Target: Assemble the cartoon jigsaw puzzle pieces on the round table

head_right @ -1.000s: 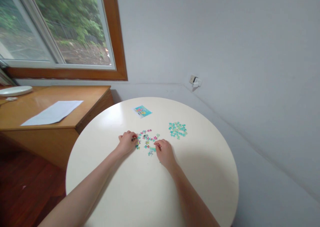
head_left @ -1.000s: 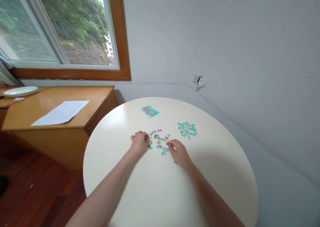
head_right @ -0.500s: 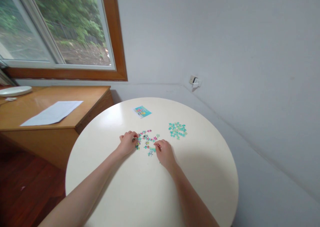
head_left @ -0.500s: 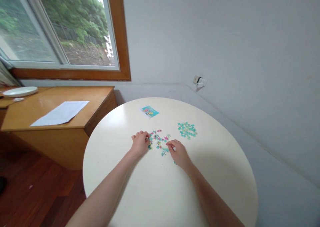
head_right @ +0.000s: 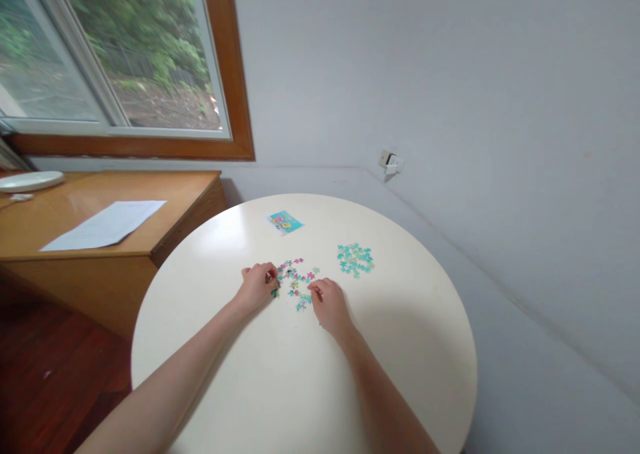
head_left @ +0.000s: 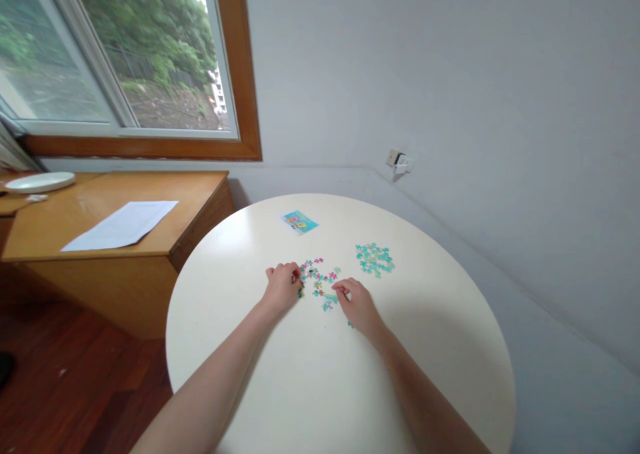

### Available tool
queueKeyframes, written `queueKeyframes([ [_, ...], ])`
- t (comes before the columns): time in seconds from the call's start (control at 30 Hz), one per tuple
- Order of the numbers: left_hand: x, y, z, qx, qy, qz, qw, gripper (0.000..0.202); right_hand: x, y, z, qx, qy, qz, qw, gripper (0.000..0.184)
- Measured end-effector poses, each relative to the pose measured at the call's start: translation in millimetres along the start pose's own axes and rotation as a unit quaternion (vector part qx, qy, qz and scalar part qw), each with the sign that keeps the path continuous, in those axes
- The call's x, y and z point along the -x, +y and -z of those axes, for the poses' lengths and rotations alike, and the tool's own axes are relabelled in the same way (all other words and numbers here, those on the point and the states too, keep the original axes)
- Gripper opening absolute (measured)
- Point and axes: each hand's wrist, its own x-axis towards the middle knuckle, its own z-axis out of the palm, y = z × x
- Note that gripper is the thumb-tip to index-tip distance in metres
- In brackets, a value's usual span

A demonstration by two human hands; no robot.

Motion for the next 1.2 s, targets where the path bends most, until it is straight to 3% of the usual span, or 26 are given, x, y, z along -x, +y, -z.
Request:
queueKeyframes([
  [0.33, -0.3, 0.9, 1.3, 0.051, 0.075, -0.025, 0.996, 0.032, 0.3, 3.7, -2.8, 0.004, 0.002, 0.005, 1.000, 0.020],
  [0.53, 0.7, 2.7, 2.4, 0.060, 0.067, -0.026, 0.996, 0.037, 0.4, 1.2, -0.8, 0.007, -0.009, 0.002, 1.000, 0.020],
  [0.8, 0.2, 3.2, 3.6, 0.063, 0.069, -0.022, 0.995, 0.029, 0.6, -0.4, 0.4, 0.003, -0.007, -0.001, 1.000, 0.021],
  [1.2, -3.2, -4.1, -1.5, 0.163, 0.087, -0.051, 0.981, 0.012, 0.7, -0.4, 0.0, 0.007, -0.011, -0.001, 1.000, 0.020],
])
